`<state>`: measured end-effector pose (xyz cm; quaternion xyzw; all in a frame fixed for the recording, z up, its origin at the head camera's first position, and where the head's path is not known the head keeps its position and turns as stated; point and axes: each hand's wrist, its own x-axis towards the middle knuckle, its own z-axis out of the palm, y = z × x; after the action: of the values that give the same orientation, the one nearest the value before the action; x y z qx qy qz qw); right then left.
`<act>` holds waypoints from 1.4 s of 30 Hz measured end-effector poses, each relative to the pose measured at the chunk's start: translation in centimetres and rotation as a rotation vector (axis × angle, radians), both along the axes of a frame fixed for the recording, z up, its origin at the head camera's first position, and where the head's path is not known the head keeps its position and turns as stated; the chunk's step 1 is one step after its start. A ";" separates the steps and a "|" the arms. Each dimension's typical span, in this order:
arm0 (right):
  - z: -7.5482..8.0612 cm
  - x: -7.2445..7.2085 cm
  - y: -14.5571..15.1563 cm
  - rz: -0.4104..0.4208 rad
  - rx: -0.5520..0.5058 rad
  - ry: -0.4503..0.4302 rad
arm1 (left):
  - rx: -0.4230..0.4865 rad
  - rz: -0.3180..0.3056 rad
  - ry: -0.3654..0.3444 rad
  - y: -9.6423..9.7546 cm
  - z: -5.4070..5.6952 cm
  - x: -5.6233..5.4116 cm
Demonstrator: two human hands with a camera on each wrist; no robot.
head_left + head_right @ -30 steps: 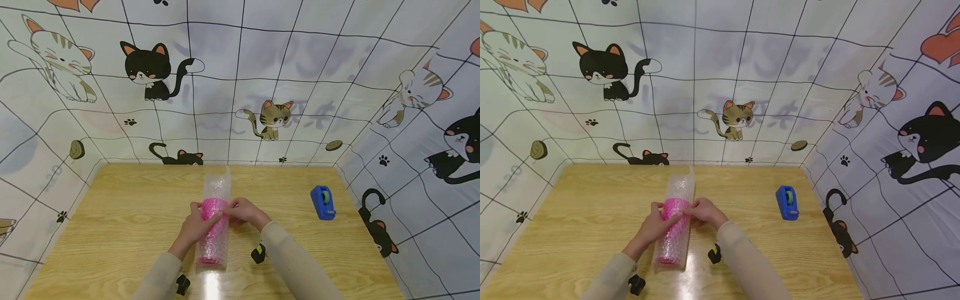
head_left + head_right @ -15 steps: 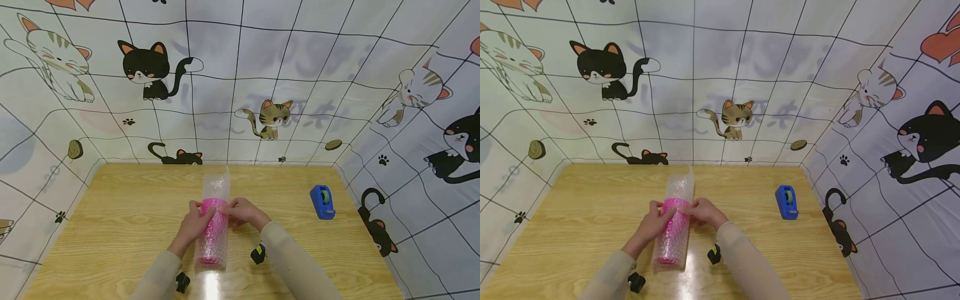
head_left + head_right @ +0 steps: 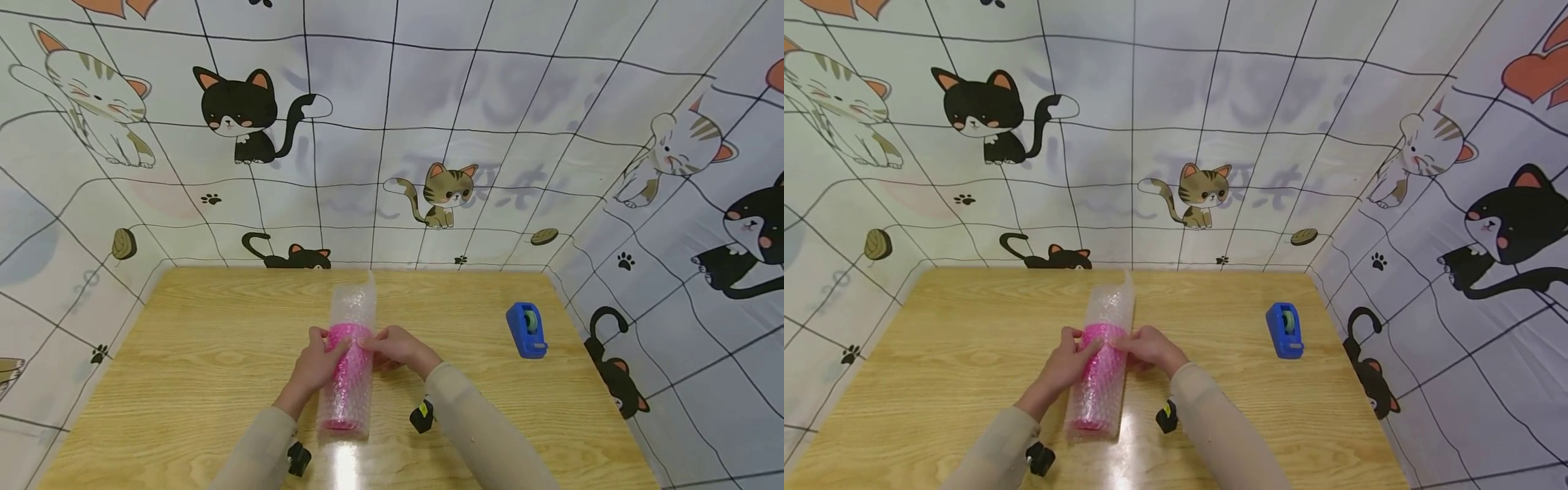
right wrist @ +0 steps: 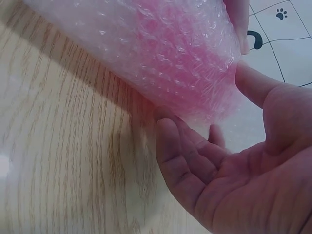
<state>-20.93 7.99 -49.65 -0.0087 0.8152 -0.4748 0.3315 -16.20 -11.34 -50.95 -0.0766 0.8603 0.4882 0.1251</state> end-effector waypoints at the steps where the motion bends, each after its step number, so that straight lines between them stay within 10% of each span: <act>1: 0.0 0.0 0.0 0.004 0.000 -0.003 | 0.004 0.002 0.000 0.0 0.0 0.0; 42: 2.1 -0.9 0.8 0.052 -0.047 0.059 | 0.229 0.014 0.020 -0.2 0.9 -0.2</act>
<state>-21.88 8.83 -47.54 -0.0517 0.8128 -0.4845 0.3192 -16.39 -11.53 -50.07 -0.0628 0.7997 0.5847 0.1212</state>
